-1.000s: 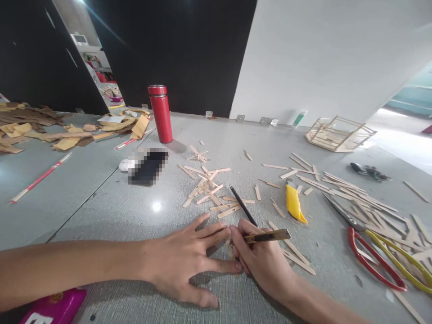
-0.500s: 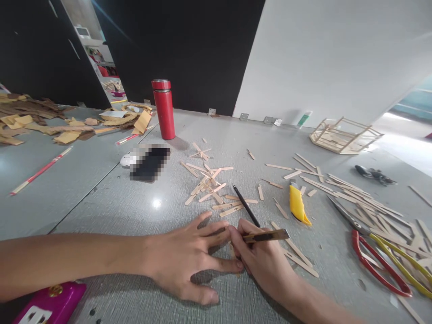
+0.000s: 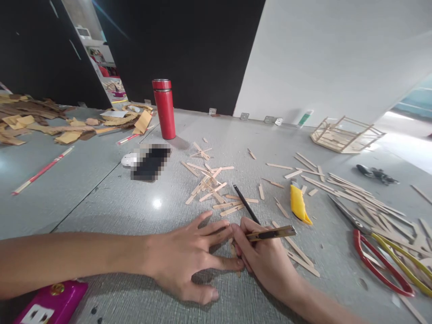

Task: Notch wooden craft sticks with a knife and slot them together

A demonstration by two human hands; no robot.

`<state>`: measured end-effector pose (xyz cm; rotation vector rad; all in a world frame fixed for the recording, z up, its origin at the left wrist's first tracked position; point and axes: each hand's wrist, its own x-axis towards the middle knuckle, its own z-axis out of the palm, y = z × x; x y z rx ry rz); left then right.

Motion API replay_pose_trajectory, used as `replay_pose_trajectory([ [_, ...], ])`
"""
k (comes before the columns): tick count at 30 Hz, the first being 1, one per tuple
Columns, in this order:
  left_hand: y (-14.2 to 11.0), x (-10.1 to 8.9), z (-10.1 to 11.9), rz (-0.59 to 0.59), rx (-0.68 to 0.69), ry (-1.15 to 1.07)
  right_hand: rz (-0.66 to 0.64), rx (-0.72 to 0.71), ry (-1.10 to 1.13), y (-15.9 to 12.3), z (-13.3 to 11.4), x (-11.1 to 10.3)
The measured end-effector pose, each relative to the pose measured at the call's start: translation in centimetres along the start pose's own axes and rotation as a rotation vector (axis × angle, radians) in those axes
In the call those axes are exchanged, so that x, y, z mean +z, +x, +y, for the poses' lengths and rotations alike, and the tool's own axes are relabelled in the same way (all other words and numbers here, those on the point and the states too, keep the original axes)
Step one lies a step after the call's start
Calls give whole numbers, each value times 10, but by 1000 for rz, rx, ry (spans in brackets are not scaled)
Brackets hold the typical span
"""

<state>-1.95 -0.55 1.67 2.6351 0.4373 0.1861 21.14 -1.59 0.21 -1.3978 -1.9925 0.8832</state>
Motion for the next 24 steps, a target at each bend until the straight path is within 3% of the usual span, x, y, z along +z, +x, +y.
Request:
replay_pose_trajectory([
  [16,1,3,-2,35,12,8,-4,-121,-78,-1,0,0],
  [20,1,2,0,22,-9,15,-82,-105,-54,3,-4,-2],
  [24,1,3,-1,21,-4,15,-72,-69,-23,5,-1,-3],
])
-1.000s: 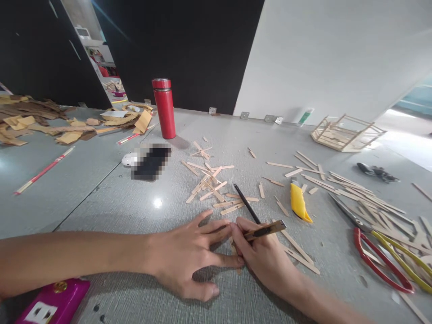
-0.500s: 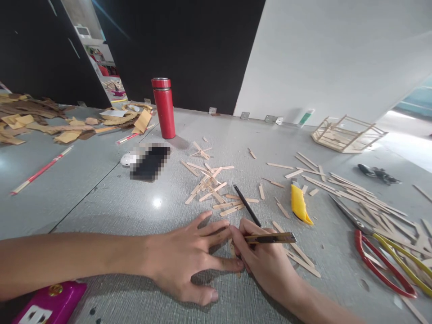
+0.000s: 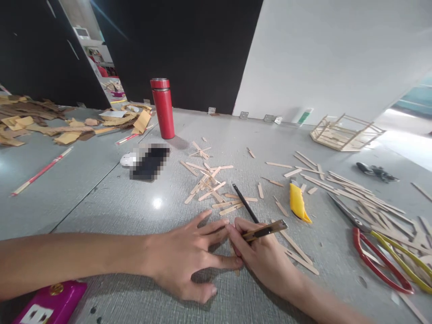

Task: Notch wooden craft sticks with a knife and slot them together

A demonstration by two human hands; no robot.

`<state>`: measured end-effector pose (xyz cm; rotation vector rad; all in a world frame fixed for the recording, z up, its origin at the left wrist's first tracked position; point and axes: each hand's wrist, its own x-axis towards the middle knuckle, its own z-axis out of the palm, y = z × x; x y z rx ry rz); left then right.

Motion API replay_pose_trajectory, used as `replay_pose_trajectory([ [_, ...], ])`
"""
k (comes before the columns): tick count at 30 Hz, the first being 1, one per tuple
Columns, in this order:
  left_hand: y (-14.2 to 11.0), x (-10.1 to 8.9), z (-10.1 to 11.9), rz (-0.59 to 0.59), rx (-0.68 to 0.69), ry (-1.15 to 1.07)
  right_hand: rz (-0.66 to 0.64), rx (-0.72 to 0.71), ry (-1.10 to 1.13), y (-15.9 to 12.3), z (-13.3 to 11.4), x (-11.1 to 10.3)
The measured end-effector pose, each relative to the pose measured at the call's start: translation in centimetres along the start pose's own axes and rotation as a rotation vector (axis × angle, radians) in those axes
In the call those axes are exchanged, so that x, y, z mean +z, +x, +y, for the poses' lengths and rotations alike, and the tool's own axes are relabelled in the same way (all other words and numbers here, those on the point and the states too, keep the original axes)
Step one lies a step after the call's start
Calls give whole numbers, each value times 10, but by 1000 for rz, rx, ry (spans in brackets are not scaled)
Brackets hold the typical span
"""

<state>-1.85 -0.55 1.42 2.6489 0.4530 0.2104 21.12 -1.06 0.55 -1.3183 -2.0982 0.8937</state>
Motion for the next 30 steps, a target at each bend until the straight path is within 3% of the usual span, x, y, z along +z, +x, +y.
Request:
replay_pose_trajectory([
  [6,-1,-1,-4,10,44,-15,56,-33,-12,-6,4,-14],
  [9,0,-4,-3,24,53,-19,-21,-36,-27,-8,3,-22],
  [12,1,-6,-2,19,55,-13,-105,96,42,-8,4,-26],
  [17,0,-8,-2,3,53,-15,-143,148,62,-6,2,-25],
  [24,0,-6,-4,12,71,0,-75,12,-143,-4,-5,-20],
  [30,-1,-4,-4,9,67,-2,-114,49,-8,-4,2,-16],
])
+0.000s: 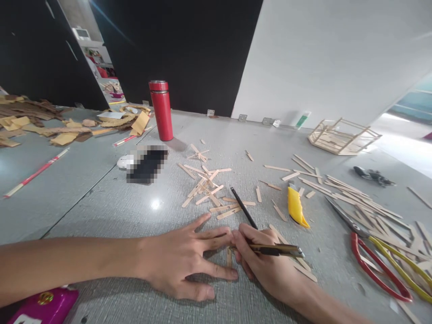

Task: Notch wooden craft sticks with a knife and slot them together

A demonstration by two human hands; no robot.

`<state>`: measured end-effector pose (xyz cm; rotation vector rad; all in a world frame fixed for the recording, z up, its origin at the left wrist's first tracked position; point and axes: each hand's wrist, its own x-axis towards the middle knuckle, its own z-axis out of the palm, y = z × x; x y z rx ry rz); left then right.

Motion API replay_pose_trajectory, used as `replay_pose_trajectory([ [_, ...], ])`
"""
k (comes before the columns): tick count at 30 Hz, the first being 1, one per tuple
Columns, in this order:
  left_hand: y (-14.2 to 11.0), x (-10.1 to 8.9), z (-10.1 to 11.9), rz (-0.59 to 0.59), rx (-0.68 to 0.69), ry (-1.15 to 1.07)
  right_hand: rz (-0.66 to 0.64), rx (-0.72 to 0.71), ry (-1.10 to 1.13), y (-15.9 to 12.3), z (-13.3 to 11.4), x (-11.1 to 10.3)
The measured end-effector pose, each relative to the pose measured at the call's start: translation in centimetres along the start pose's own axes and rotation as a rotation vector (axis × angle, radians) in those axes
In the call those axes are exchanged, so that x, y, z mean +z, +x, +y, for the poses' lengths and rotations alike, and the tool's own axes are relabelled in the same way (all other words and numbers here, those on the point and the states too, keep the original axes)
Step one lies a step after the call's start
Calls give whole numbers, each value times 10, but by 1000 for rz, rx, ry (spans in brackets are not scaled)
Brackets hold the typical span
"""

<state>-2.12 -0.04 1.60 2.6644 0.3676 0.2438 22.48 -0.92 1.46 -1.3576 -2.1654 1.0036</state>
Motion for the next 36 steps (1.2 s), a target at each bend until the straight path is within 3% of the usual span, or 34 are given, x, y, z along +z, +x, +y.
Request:
replay_pose_trajectory([
  [12,0,0,2,38,3,32,-6,-57,-4,-1,0,2],
  [19,2,0,5,23,-5,72,68,-135,-170,1,1,7],
  [31,2,4,6,48,-16,84,-11,-34,24,8,-6,1],
  [36,0,4,4,35,-19,40,41,27,96,5,3,8],
])
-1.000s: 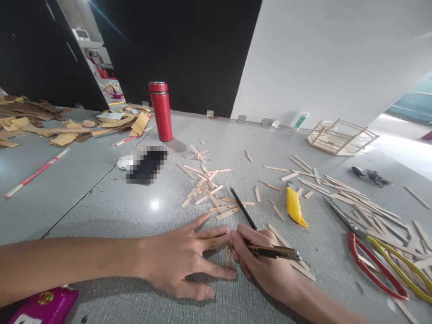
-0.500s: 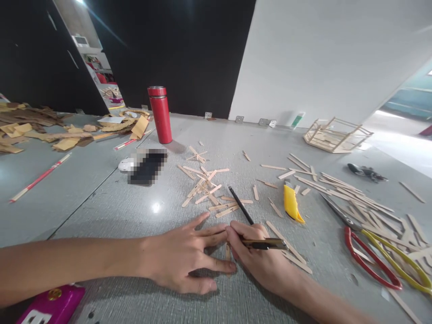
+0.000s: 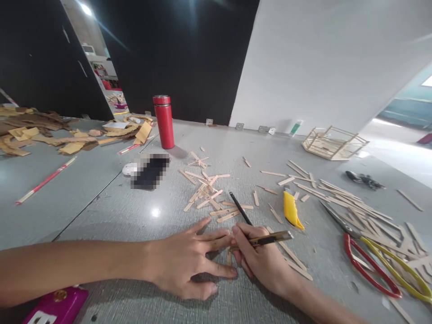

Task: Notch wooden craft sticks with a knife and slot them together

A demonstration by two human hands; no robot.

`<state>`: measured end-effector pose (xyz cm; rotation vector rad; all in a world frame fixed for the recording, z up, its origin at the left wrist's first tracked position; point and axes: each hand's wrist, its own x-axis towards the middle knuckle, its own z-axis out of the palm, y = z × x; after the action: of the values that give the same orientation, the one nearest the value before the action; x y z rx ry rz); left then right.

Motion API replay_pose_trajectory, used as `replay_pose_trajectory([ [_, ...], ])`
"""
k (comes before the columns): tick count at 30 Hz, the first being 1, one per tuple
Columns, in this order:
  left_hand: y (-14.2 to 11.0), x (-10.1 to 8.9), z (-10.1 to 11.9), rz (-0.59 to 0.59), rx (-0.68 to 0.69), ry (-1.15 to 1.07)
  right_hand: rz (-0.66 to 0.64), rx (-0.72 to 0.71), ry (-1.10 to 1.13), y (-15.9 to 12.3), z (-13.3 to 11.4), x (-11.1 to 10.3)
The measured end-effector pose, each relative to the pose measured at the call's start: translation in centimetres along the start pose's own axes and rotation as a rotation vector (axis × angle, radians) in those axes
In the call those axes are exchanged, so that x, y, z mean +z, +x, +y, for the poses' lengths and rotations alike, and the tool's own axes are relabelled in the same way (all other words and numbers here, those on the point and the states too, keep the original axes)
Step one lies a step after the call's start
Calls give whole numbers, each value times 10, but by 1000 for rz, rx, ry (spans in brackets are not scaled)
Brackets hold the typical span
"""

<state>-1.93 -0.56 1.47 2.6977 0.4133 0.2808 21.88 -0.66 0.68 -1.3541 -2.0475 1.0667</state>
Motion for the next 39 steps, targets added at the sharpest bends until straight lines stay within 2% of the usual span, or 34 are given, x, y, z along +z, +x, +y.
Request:
replay_pose_trajectory([
  [17,1,-1,2,-30,-5,-22,123,-95,-187,-4,1,4],
  [29,3,-5,7,-24,-31,14,39,-41,-6,-1,-6,5],
  [39,4,-3,4,-15,0,7,105,12,0,-5,-7,8],
])
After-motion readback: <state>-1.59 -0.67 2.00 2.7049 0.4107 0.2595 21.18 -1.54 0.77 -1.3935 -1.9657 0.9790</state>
